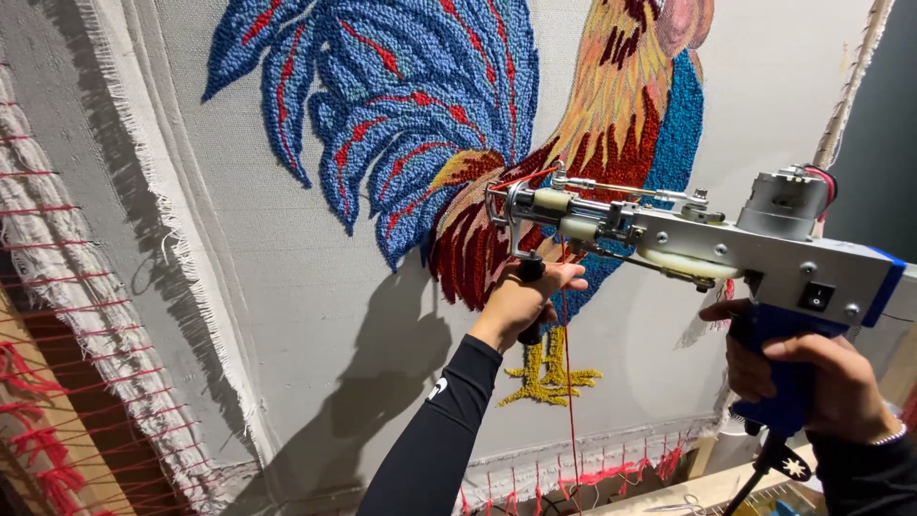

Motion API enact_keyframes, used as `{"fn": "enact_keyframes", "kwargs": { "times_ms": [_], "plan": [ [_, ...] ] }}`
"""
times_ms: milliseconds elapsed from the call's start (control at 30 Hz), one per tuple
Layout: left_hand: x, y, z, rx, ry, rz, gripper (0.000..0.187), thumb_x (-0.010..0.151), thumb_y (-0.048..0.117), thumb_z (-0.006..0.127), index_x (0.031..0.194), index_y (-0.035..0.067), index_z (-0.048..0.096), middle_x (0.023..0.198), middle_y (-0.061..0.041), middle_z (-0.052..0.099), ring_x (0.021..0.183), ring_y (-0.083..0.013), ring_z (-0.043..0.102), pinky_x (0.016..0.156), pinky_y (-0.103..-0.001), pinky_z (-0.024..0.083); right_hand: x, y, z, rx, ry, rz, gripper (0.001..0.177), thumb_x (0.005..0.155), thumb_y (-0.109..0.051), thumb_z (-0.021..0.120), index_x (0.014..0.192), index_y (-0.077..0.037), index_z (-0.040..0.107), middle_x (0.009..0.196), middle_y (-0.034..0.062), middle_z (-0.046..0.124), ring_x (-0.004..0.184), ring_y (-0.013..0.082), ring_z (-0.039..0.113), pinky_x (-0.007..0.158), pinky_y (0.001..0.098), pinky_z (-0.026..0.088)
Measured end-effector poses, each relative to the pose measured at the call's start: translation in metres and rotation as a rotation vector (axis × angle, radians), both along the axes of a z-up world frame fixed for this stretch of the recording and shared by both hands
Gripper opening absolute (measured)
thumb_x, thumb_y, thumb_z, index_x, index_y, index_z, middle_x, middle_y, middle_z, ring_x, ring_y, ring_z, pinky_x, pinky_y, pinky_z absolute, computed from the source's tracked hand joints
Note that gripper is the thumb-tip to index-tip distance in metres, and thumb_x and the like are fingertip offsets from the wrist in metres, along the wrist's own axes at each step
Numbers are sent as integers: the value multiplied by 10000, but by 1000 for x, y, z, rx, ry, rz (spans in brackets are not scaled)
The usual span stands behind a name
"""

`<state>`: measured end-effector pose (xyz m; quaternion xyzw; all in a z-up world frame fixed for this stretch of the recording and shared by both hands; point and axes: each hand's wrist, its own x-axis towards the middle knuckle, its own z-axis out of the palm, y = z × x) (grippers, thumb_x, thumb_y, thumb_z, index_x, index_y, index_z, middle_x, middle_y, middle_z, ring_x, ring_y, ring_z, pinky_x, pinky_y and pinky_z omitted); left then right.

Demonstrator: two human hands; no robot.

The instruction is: Creating a rug with a rooster design using a tufting gun.

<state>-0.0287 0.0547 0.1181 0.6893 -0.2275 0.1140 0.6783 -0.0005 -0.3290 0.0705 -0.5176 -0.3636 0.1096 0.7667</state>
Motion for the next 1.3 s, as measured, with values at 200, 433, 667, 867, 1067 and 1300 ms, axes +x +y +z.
{"fn": "enact_keyframes", "kwargs": {
  "times_ms": [200,433,667,867,1067,1300],
  "plan": [
    [12,4,-1,-2,23,19,398,981,371,629,1206,63,744,1124,-50,788,743,-68,633,592,-251,496,-22,26,30,-55,28,-41,621,886,-140,506,1414,185,467,723,63,409,619,199,405,592,382,388],
    [13,2,7,-68,-5,62,439,975,418,631,1254,95,736,1093,-47,782,567,-65,535,517,-244,465,-40,44,57,-119,-53,-100,661,825,-130,506,1399,197,516,695,68,429,593,184,416,549,358,389],
    [18,4,7,-94,-14,50,460,983,424,632,1271,80,733,1099,-60,785,596,-46,566,503,-243,451,-24,38,54,-89,-76,-60,655,887,-134,555,1465,164,473,725,94,460,604,188,424,533,366,389],
    [-5,-4,2,-128,-12,59,455,985,415,628,1273,78,731,1124,-70,787,490,-46,466,459,-236,409,28,6,31,-170,-34,-50,640,972,-254,591,1442,157,447,724,69,460,619,219,481,547,391,433],
    [-20,-23,2,-225,-14,29,442,999,398,596,1278,72,706,1148,-64,774,453,-62,489,432,-236,426,56,26,-6,-87,15,316,789,1041,-461,597,1524,87,299,899,219,659,681,236,584,649,391,513],
    [-19,-8,18,-333,-53,32,423,1007,378,605,1232,35,709,1145,-82,779,434,-54,484,413,-225,415,19,140,-183,-841,99,332,360,1047,-429,601,1042,-70,621,800,178,643,621,196,640,576,318,537]
  ]
}}
